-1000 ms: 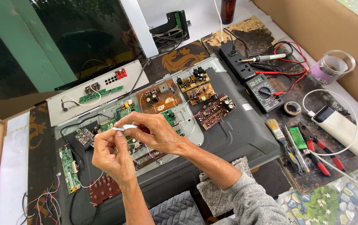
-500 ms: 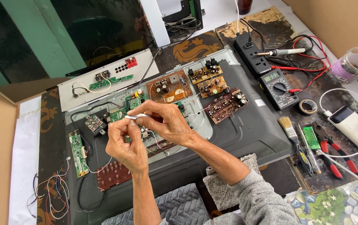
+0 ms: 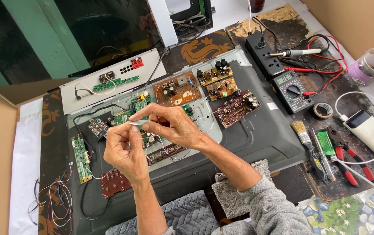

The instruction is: The person works on a disassembled television, twisting and manipulating wires with their hands. They use a small metal tool to scrape or clean a wire end and continue handling the wires over the exposed circuit boards.

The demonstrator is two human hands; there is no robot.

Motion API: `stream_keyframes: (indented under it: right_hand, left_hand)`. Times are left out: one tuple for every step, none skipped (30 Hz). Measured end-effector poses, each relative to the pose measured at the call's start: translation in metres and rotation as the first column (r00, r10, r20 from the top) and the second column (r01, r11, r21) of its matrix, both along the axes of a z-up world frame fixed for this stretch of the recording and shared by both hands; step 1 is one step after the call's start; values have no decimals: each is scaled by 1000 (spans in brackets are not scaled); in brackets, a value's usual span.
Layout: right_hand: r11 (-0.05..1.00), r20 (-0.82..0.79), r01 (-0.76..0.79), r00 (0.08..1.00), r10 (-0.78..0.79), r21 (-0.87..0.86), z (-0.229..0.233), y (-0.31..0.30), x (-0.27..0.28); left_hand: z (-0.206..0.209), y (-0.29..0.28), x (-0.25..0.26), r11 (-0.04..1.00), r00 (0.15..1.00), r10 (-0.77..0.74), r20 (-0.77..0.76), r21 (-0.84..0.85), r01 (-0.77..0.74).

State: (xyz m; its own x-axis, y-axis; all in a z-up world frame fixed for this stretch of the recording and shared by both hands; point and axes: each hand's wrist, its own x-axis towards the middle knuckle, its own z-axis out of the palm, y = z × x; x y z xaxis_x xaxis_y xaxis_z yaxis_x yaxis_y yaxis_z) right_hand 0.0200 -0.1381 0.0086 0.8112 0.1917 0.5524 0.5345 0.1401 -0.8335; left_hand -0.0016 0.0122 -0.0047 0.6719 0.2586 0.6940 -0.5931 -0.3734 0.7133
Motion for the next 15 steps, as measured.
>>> stream_keyframes:
  right_hand:
    - [1000, -3, -12, 1000, 12, 4, 0, -1, 0]
    - [1000, -4, -10, 1000, 10, 4, 1, -2, 0]
    - [1000, 1, -11, 1000, 11, 1, 2, -3, 0]
    - [1000, 7, -12, 1000, 12, -1, 3, -4, 0]
    - [1000, 9, -8, 1000, 8, -3, 3, -3, -1]
    - [1000, 6, -1, 1000, 1, -2, 3, -3, -2]
    - [1000, 7, 8, 1000, -8, -2, 4, -3, -2]
    - [1000, 13, 14, 1000, -14, -4, 2, -2, -2]
    - [1000, -2, 9, 1000, -9, 4, 1, -2, -1]
    - [1000, -17, 4, 1000, -4, 13, -1, -1, 0]
    - [1000, -13, 10, 1000, -10, 11, -1, -1, 0]
    - [1000, -17, 22, 1000, -22, 15, -2, -1, 1]
    - [999, -23, 31, 999, -31, 19, -3, -1, 1]
    - [999, -20, 35, 999, -35, 17, -3, -1, 1]
    - [999, -26, 46, 999, -45, 20, -3, 0, 1]
  left_hand:
    - [-1, 1, 1, 1000, 1000, -7, -3, -3, 7]
    - [-1, 1, 1, 1000, 1000, -8, -4, -3, 8]
    - [0, 1, 0, 1000, 1000, -10, -6, 2, 10]
    - [0, 1, 0, 1000, 1000, -12, -7, 8, 12]
    - [0, 0, -1, 1000, 1000, -16, -5, 6, 16]
    - [0, 0, -2, 1000, 1000, -21, -8, -1, 21]
    - [0, -2, -1, 1000, 1000, -29, -8, -9, 28]
    - [-2, -1, 0, 999, 999, -34, -2, -12, 34]
    - [-5, -1, 2, 1000, 1000, -30, -2, -9, 30]
    - [-8, -1, 3, 1000, 1000, -25, -2, -6, 25]
    - [-10, -2, 5, 999, 999, -32, 3, -9, 32]
    - [-12, -3, 6, 1000, 1000, -28, 5, -13, 28]
    - [-14, -4, 7, 1000, 1000, -21, 6, -18, 21]
    - [-14, -4, 7, 999, 1000, -25, 9, -21, 25]
    - [-14, -4, 8, 1000, 1000, -6, 7, -9, 6]
